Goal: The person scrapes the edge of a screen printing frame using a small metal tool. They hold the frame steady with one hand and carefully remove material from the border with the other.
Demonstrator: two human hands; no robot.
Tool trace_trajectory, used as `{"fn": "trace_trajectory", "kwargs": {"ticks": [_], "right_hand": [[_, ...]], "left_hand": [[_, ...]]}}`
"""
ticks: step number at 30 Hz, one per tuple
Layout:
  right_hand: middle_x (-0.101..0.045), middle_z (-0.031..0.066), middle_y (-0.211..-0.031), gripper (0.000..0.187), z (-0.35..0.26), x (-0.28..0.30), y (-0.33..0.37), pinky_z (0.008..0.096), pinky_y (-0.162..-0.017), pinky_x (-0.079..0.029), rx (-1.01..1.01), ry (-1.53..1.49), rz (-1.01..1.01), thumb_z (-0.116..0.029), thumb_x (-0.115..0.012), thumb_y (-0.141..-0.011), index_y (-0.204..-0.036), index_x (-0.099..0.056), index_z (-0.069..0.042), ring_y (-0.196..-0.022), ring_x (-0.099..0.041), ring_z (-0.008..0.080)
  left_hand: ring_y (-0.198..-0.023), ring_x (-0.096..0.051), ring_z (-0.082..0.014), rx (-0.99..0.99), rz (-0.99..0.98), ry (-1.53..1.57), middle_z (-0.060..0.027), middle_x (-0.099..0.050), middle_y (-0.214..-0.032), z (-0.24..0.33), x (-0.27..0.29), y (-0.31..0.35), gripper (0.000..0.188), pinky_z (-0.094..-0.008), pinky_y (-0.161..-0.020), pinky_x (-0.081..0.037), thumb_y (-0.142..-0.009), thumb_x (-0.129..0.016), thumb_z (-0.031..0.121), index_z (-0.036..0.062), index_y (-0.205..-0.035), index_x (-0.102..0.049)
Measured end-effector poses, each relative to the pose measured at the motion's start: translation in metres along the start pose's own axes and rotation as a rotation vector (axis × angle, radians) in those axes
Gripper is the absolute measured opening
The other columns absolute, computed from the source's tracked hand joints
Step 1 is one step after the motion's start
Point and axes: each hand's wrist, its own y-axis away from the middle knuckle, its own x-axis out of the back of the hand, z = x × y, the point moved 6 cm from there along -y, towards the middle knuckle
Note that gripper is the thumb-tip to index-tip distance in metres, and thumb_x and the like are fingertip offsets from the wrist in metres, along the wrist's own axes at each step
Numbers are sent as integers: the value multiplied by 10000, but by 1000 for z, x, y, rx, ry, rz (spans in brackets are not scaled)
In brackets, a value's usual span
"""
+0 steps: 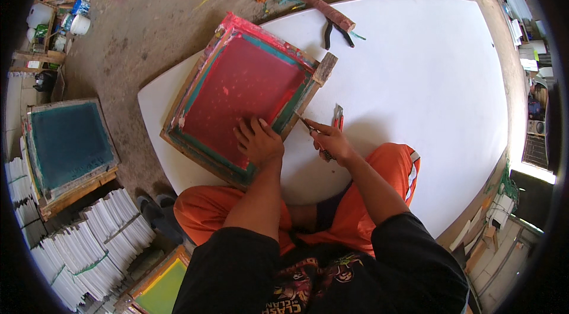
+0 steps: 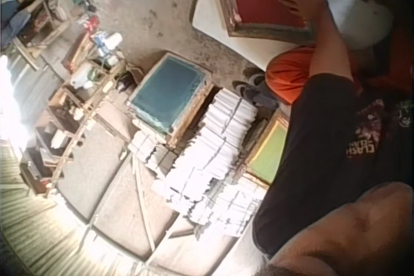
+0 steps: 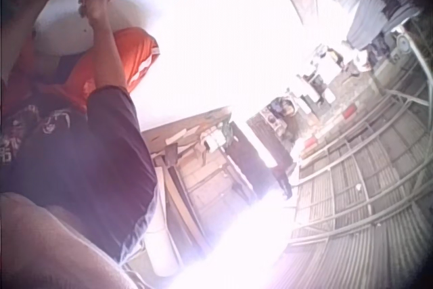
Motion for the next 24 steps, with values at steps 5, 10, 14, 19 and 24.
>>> {"fn": "trace_trajectory", "kwargs": {"ticks": [5, 10, 14, 19, 24], "right_hand": [[-694, 140, -864, 485, -15, -8, 21, 476, -690, -575, 363, 650, 257, -268, -570, -1088, -1570, -541, -226, -703, -699, 290], [-720, 225, -890, 494, -32, -21, 37, 557, -773, -599, 351, 1026, 377, -272, -540, -1085, -1577, -501, -277, -828, -744, 424], [-722, 224, -868, 497, -40, -28, 40, 563, -782, -610, 308, 1103, 408, -283, -513, -1092, -1588, -475, -288, -840, -748, 439], [-739, 236, -951, 535, -58, -39, 46, 565, -801, -607, 163, 1107, 340, -223, -502, -1072, -1604, -448, -248, -900, -750, 442], [-743, 235, -940, 553, -71, -49, 46, 585, -821, -586, 79, 1251, 317, -208, -472, -1064, -1615, -430, -230, -902, -742, 449]], "left_hand": [[-1549, -299, -460, 11, 10, 24, -191, -377, -1657, -1, 0, 0, 482, -655, -1179, -327, -1128, -349, 410, 163, -1513, -501], [-1566, -283, -446, 24, -23, 19, -175, -329, -1695, 0, 3, 2, 516, -657, -1190, -322, -1138, -307, 444, 172, -1531, -499], [-1559, -277, -463, 31, -51, 13, -180, -341, -1683, 2, 8, 1, 480, -641, -1195, -312, -1132, -340, 411, 185, -1535, -470], [-1552, -289, -470, 5, -46, 28, -185, -344, -1681, 0, 5, 2, 475, -642, -1195, -313, -1137, -333, 404, 175, -1520, -492], [-1544, -323, -479, -38, 26, 33, -232, -383, -1655, -1, -1, 2, 522, -679, -1179, -336, -1140, -315, 449, 129, -1485, -539]]}}
